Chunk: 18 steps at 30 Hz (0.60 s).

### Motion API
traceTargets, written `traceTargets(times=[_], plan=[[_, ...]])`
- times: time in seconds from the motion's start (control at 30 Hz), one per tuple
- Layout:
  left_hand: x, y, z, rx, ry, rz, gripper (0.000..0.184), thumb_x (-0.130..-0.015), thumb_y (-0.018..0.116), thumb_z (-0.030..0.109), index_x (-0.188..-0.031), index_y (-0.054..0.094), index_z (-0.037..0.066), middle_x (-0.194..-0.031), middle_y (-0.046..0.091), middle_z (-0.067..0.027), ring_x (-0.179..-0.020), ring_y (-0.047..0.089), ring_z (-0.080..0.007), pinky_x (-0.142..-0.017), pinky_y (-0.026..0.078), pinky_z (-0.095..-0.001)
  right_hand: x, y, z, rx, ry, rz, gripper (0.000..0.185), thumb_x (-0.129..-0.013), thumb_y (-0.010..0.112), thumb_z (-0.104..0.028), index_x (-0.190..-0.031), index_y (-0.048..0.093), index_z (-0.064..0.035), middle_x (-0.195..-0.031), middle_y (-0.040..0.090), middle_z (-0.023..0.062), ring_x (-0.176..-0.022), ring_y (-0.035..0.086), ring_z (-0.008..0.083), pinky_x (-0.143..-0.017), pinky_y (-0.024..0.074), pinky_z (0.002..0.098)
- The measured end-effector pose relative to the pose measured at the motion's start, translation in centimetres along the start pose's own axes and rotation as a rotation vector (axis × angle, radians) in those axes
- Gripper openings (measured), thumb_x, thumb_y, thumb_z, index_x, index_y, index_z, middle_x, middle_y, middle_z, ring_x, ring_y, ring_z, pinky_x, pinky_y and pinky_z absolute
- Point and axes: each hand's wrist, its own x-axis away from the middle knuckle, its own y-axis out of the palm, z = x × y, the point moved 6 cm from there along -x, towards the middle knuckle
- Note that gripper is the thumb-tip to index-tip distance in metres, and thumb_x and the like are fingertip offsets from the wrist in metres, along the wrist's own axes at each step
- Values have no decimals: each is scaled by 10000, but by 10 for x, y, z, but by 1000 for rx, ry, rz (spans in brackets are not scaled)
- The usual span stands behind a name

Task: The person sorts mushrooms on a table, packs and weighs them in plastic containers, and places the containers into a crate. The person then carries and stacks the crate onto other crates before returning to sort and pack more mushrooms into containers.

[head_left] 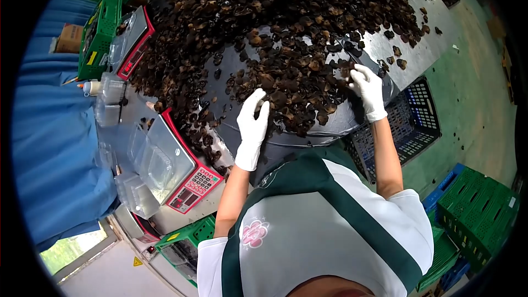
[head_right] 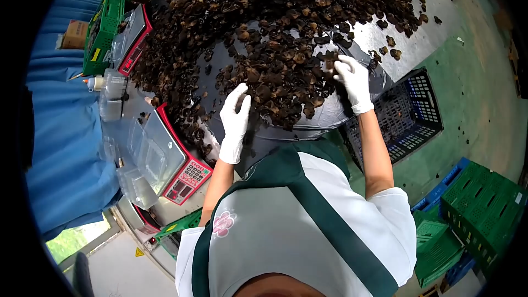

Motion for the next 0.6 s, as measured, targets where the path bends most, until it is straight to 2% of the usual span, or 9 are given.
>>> traceTargets(times=[0.07, 0.2, 0.27, 0.33, 0.37, 0.47, 0.5, 0.53, 0.6], plan=[[3, 12, 4, 65, -23, -66, 298, -844, 649, 88, -1138, 630, 49, -1129, 646, -80, -880, 636, -135, -792, 510, -264, 14, 19, -5, -141, 105, -79, 327, -866, 656, -129, -1140, 574, 30, -943, 655, 66, -753, 651, 128, -634, 520, 226], [4, 33, 18, 96, -21, -134, 290, -824, 663, 87, -1113, 642, 66, -1105, 654, -79, -850, 645, -137, -753, 514, -256, 25, 47, -8, -242, 113, -242, 283, -871, 638, -132, -1115, 592, 4, -902, 637, 31, -737, 623, 96, -644, 505, 224], [3, 35, 12, -216, 167, -37, 374, -799, 686, 155, -1161, 612, 97, -1161, 619, -90, -928, 620, -231, -830, 504, -330, 25, 52, -5, -215, 122, -258, 282, -873, 633, -129, -1118, 593, 3, -911, 639, 30, -741, 624, 92, -648, 503, 225], [-3, 37, 26, -495, 229, -21, 433, -793, 685, 233, -1197, 581, 113, -1173, 601, -89, -950, 595, -275, -861, 491, -363, 27, 55, -6, -188, 110, -230, 280, -876, 628, -133, -1117, 595, 5, -918, 640, 34, -744, 624, 87, -648, 496, 224], [-6, 41, 19, -615, 257, -20, 437, -796, 689, 288, -1193, 592, 135, -1141, 621, -72, -952, 619, -248, -766, 521, -316, 26, 55, -5, -185, 113, -234, 280, -876, 628, -133, -1117, 595, 5, -918, 640, 34, -744, 624, 87, -648, 496, 224], [-9, 49, -13, -489, 256, -164, 453, -785, 689, 263, -1202, 577, 125, -1129, 613, -39, -921, 601, -239, -771, 513, -338, 29, 52, -14, -68, -9, -227, 276, -881, 621, -146, -1110, 603, 7, -867, 654, 39, -715, 619, 89, -609, 482, 212], [-9, 44, -17, -387, 188, -135, 366, -792, 693, 228, -1134, 630, 115, -1039, 649, -29, -797, 615, -189, -694, 509, -291, 28, 44, -20, 62, 4, -216, 263, -881, 618, -145, -1099, 613, 0, -840, 661, 38, -702, 616, 89, -601, 480, 215], [-9, 39, -18, -394, 182, -132, 366, -792, 693, 228, -1134, 630, 115, -1039, 649, -29, -797, 615, -189, -694, 509, -291, 27, 30, -24, 191, 17, -206, 250, -881, 614, -145, -1089, 624, -6, -812, 668, 37, -689, 614, 89, -593, 479, 217], [-10, 21, -28, -50, -58, -94, 267, -804, 691, 190, -1056, 679, 102, -941, 673, -40, -677, 598, -133, -645, 486, -247, 23, -12, -36, 473, -14, -151, 207, -863, 622, -148, -1029, 668, -33, -780, 675, 20, -669, 604, 91, -602, 485, 237]])
